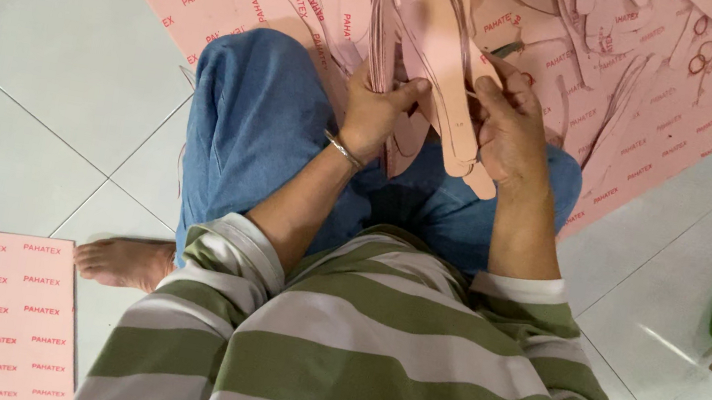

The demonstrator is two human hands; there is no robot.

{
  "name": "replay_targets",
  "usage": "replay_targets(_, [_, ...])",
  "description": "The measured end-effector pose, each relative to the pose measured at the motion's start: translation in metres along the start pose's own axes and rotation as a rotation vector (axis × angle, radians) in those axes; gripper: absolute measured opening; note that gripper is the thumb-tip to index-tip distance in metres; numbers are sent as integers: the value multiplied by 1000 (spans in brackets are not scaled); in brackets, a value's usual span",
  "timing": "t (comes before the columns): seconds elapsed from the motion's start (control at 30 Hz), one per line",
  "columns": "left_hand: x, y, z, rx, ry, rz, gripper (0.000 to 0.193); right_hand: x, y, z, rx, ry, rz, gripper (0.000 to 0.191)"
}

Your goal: The person sits on the floor and repeatedly picks up pink shoe insoles from a large pile, separates them, and stacks them into a neat pile. The person handles the insoles by hand, turning them over and aligning them as they build the stack.

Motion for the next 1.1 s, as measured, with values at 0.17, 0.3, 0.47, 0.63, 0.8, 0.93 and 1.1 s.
replay_targets(0.17, [8,-5,6,-9,69,-10,19,13,-10,-4,-83,136,-14,35])
replay_targets(0.3, [13,-10,7,39,126,-9,16,12,-22,-6,-43,103,-22,35])
replay_targets(0.47, [16,-14,10,74,144,-43,15,17,-24,-10,-45,127,-31,32])
replay_targets(0.63, [16,-16,11,51,146,-11,18,26,-24,-13,-18,170,-30,33])
replay_targets(0.8, [11,1,5,-210,158,21,34,31,-24,-15,66,182,-105,31])
replay_targets(0.93, [14,12,-1,-307,298,75,35,18,-26,-17,295,26,-472,25])
replay_targets(1.1, [17,4,7,-24,260,-124,39,-18,-29,-31,545,-218,-902,23])
Point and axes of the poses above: each hand's wrist, its own z-axis towards the middle knuckle, its own x-axis out of the back of the hand, y = z × x, the point moved 6 cm from there along z, towards the middle knuckle, and after that the axes turned 15 degrees about x, right-handed, at the moved point
